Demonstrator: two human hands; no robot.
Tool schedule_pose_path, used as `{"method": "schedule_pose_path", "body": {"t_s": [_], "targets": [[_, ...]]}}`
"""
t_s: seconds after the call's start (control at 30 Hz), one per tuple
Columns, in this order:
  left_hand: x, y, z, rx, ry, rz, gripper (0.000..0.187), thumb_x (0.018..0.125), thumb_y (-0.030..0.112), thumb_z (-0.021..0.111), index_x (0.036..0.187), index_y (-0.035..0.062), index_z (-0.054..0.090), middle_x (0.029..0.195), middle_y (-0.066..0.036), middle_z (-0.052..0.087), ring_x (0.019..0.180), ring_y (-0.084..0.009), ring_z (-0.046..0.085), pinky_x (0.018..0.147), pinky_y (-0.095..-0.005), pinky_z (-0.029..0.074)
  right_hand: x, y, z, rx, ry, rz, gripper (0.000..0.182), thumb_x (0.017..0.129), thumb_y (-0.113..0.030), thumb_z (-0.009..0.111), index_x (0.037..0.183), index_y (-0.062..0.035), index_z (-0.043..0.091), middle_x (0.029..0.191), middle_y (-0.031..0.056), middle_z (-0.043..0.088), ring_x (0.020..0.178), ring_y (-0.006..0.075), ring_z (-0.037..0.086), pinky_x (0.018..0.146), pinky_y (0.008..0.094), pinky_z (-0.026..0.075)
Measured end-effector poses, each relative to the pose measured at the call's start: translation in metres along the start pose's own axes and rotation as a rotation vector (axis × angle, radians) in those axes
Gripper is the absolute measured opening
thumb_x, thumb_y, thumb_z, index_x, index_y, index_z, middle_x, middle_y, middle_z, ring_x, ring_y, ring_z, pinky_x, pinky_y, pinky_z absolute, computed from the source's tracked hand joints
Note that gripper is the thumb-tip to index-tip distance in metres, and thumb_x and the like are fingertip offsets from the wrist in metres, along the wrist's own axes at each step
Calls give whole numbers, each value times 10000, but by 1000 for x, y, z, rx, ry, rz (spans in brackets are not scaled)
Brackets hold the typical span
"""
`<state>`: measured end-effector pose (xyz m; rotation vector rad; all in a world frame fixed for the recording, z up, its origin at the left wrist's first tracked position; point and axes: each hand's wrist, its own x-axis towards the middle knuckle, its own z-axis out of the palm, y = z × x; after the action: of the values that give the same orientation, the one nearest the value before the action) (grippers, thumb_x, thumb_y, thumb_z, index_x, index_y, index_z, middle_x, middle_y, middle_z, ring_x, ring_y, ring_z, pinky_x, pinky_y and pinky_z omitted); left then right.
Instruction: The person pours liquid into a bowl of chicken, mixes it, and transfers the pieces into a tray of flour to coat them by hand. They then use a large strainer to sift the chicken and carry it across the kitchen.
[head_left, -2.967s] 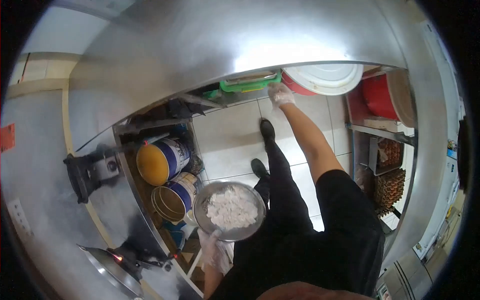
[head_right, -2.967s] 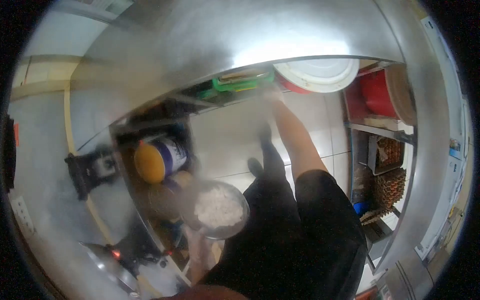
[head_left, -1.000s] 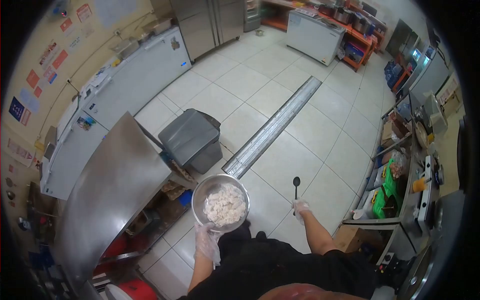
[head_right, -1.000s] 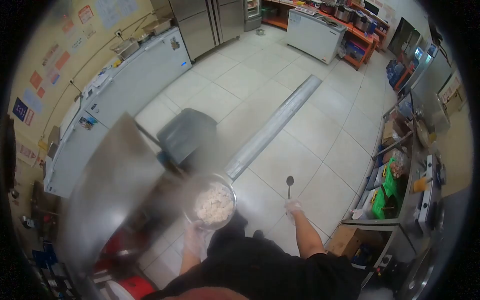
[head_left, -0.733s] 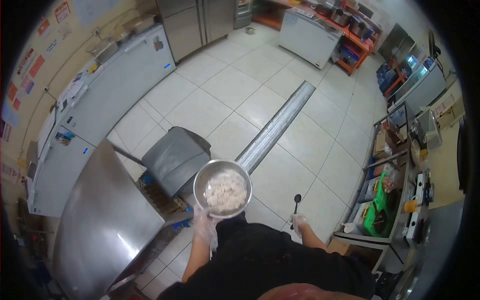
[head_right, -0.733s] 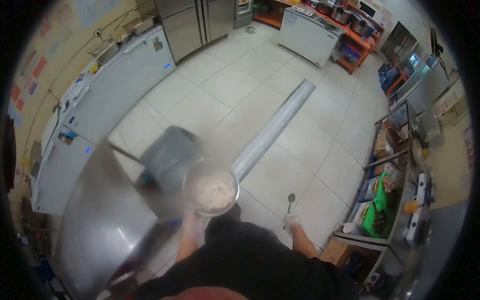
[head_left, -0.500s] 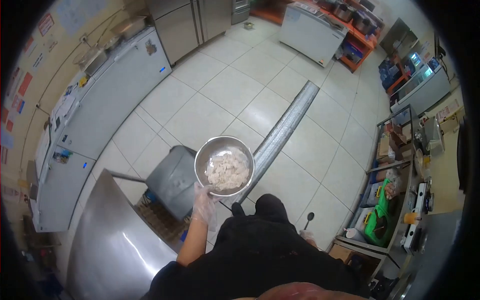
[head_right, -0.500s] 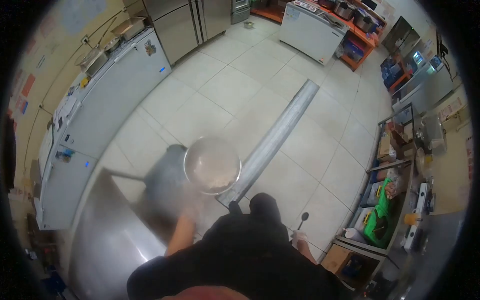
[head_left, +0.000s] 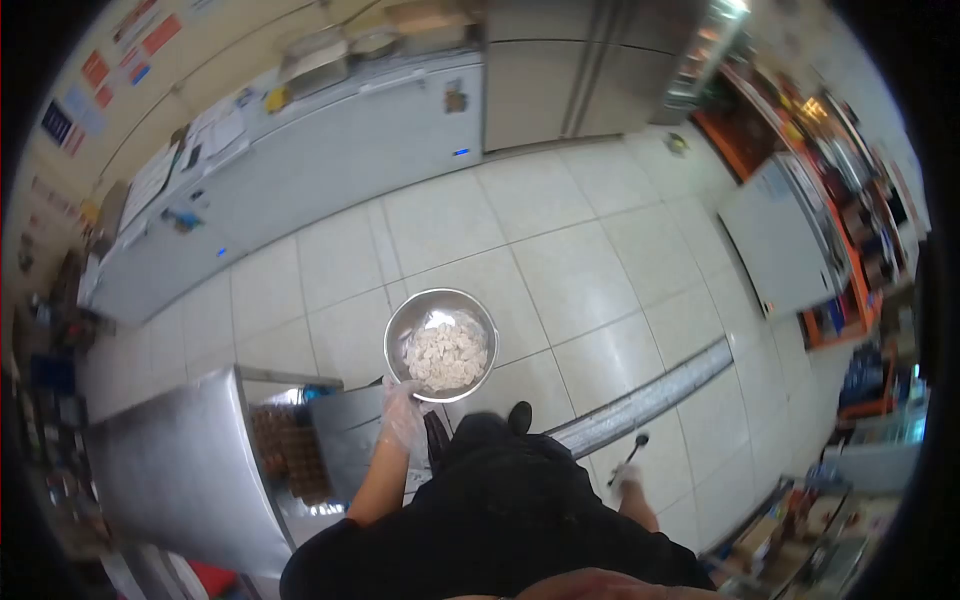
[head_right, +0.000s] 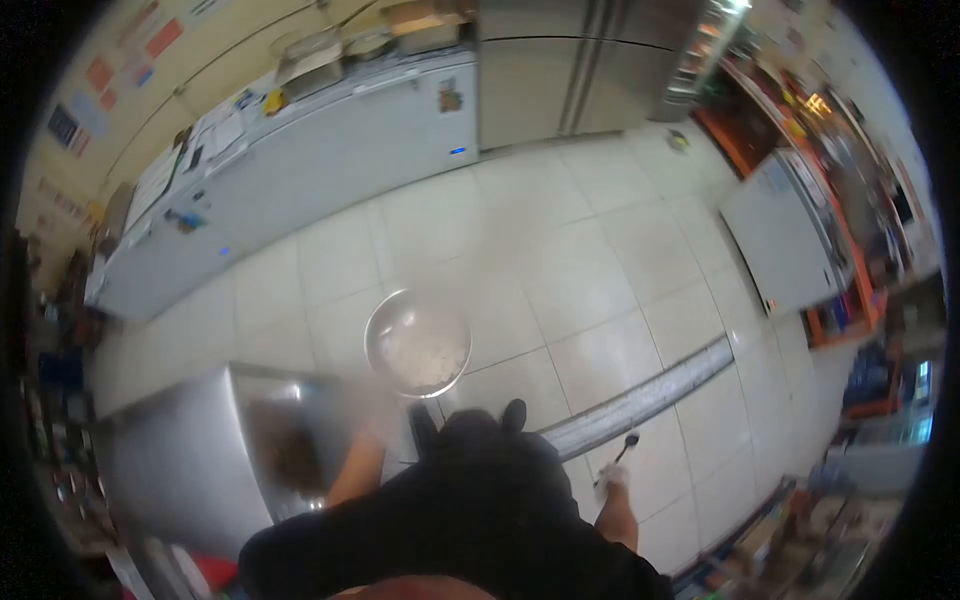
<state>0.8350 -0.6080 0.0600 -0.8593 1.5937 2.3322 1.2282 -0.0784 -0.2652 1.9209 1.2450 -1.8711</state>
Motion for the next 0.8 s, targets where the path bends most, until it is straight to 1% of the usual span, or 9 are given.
{"method": "schedule_pose_path", "body": {"t_s": [0.03,0.1,0.13,0.23,0.37,0.67,0.7,0.77,0.8], "targets": [[-2,13,15,-90,47,-40,462,860,-52,558,1275,100,424,1263,-192,603,1100,-322,691,770,-465,674,-25,-113,35,-215,-19,-82,153,967,-238,615,877,-117,638,744,72,633,616,256,575,533,458,467],[-7,27,54,-208,132,-63,465,863,-51,555,1281,105,424,1278,-196,602,1110,-319,688,783,-469,670,68,-249,79,-493,-213,-488,142,968,-219,584,926,-102,652,774,47,596,690,220,562,600,471,462],[-2,36,79,-240,157,-38,468,865,-47,555,1287,105,423,1286,-199,599,1107,-322,688,787,-470,667,100,-328,124,-763,-52,-507,317,964,-358,568,927,-70,697,794,69,668,618,236,619,558,428,483],[57,83,98,-308,211,-2,478,867,-41,567,1297,101,416,1291,-205,597,1100,-329,688,794,-479,663,-96,-511,319,-611,-94,-528,277,957,-313,581,1032,-65,679,755,49,598,604,174,524,538,376,421],[175,141,72,-338,236,15,497,861,-38,586,1308,90,412,1285,-210,597,1100,-339,687,784,-489,664,-123,-556,510,-669,-195,-706,385,964,-406,591,1110,-67,698,755,29,605,567,144,512,525,335,429],[398,349,165,-324,273,101,553,835,-52,574,1349,72,415,1306,-211,579,1135,-355,670,765,-492,674,-150,-636,827,-724,-507,-834,330,1032,-356,533,1099,-78,698,685,20,566,574,128,523,549,306,446],[420,378,178,-312,276,111,558,831,-56,562,1352,76,415,1321,-210,571,1139,-352,668,773,-488,674,-152,-655,863,-712,-587,-900,342,1029,-356,533,1112,-66,694,694,37,572,601,141,540,566,310,456],[462,426,193,-291,288,141,590,829,-59,550,1383,84,405,1351,-207,553,1154,-348,662,790,-478,674,-114,-684,941,-992,-315,-1982,343,1024,-335,533,1130,-45,683,723,80,585,686,196,576,633,345,475],[486,443,195,-306,282,162,605,829,-57,551,1398,85,398,1355,-208,552,1155,-346,661,795,-475,673,-136,-706,979,-912,-449,-1637,354,1025,-335,528,1124,-32,680,751,104,598,731,229,590,672,374,477]]}}
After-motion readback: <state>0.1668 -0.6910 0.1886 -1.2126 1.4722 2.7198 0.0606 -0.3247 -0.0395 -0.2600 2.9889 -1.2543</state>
